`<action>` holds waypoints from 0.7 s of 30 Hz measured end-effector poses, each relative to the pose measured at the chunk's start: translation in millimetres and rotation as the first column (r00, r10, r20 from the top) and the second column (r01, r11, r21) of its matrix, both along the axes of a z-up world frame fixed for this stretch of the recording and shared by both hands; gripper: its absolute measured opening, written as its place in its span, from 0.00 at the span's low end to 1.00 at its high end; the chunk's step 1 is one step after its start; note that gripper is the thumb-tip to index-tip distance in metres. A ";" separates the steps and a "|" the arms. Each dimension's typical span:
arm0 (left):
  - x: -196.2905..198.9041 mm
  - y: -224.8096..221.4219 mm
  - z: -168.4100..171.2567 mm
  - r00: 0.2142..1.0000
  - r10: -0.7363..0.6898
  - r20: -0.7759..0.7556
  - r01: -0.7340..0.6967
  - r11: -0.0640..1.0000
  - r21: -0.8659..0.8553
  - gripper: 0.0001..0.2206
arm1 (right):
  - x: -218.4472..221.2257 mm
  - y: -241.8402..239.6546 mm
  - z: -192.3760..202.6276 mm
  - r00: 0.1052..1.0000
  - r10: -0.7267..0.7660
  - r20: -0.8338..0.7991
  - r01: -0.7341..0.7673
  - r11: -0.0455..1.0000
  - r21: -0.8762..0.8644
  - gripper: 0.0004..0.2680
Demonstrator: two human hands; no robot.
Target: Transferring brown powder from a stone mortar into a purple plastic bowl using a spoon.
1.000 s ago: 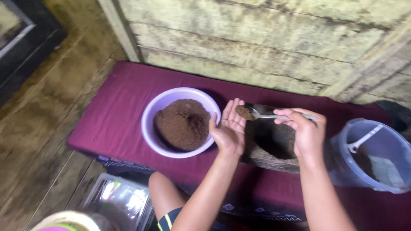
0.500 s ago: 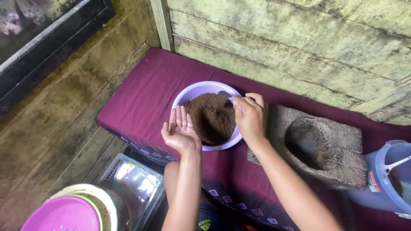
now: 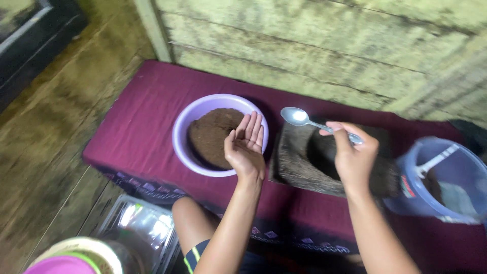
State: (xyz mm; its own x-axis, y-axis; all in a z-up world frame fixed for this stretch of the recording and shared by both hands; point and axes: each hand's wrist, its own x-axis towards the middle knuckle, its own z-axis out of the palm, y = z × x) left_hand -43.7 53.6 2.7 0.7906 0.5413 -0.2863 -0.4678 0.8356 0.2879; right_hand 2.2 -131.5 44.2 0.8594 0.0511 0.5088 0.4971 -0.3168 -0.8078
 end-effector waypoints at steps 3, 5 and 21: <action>21.4 -36.8 0.2 0.993 -0.112 0.033 0.111 0.994 0.016 0.29 | -6.1 -46.2 5.0 0.990 -0.107 -0.091 0.110 0.993 0.034 0.08; 33.2 -60.7 -1.2 0.984 -0.172 0.032 0.171 0.985 0.032 0.29 | -5.9 -74.9 -1.6 0.982 -0.157 -0.109 0.163 0.986 0.046 0.08; 145.5 -43.2 -92.9 0.678 0.507 -0.532 0.694 -0.206 0.690 0.18 | 19.2 -166.9 -35.9 0.970 0.052 0.237 0.079 0.855 -0.513 0.06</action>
